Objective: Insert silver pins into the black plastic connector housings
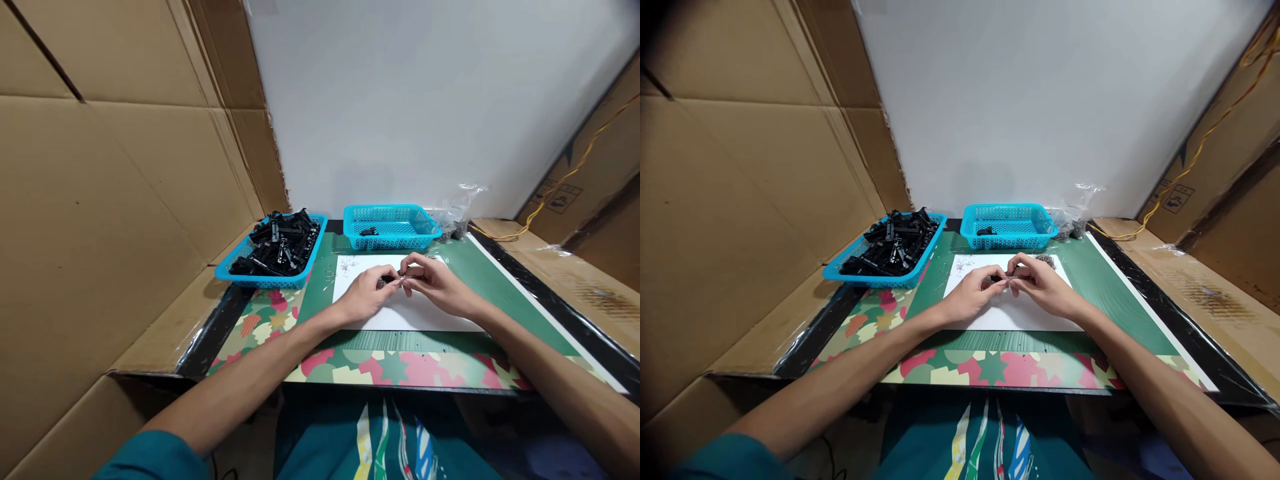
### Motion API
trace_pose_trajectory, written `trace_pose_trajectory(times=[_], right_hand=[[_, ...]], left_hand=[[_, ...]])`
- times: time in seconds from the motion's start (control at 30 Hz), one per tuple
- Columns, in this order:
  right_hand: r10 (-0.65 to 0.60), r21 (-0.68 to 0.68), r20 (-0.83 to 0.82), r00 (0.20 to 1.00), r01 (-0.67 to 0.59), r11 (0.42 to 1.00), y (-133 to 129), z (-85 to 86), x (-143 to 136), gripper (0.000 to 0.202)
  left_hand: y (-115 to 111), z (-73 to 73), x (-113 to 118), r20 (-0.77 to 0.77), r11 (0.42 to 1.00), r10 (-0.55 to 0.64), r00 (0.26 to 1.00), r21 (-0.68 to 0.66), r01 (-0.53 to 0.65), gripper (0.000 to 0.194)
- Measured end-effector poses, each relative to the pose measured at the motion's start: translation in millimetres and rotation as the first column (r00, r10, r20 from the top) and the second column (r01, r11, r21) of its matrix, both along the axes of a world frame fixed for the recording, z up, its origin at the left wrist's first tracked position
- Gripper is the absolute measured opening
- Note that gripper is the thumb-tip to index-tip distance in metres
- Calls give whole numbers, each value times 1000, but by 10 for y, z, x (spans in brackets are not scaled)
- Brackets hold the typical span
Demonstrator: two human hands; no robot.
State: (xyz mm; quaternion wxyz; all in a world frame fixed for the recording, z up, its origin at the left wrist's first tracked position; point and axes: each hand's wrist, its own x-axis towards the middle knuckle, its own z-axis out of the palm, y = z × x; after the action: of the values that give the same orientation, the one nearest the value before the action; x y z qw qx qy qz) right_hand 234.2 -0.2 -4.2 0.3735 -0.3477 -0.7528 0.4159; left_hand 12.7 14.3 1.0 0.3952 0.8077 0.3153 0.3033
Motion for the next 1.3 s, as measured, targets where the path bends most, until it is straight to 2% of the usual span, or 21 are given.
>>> trace_pose_trajectory(times=[0.17,0.4,0.63,0.83,0.93,1.03,1.17,1.23,1.3], right_hand=[[-119,55,40,992,117,992,30,21,-2,33],[-161,6,-53,986,161,987,51,-8,4,37],[-188,6,-27,982,188,982,42,-36,-34,36],[-212,65,-51,976,215,975,52,-75,-54,31],[-262,159,-44,964,266,951,32,-48,-22,25],[-335,386,-31,942,320,865,-7,-18,14,14],[-361,721,-6,932,254,645,-49,-17,15,15],[-356,804,25,934,192,562,-58,-30,0,18],[-361,850,61,931,142,508,-60,-43,-12,21]], left_hand=[[21,-11,8,115,993,112,987,35,-117,22],[-13,-14,46,91,990,124,988,61,-130,18],[1,-15,39,112,984,152,982,75,-161,20],[15,-40,27,46,985,153,987,72,-156,21],[0,-33,25,43,991,122,992,43,-124,23],[-23,-27,31,124,995,89,988,-59,-82,30],[-38,-40,47,252,989,83,964,-141,-48,57],[-33,-48,54,277,990,68,958,-138,-30,59],[-25,-54,61,281,991,63,958,-134,-26,56]])
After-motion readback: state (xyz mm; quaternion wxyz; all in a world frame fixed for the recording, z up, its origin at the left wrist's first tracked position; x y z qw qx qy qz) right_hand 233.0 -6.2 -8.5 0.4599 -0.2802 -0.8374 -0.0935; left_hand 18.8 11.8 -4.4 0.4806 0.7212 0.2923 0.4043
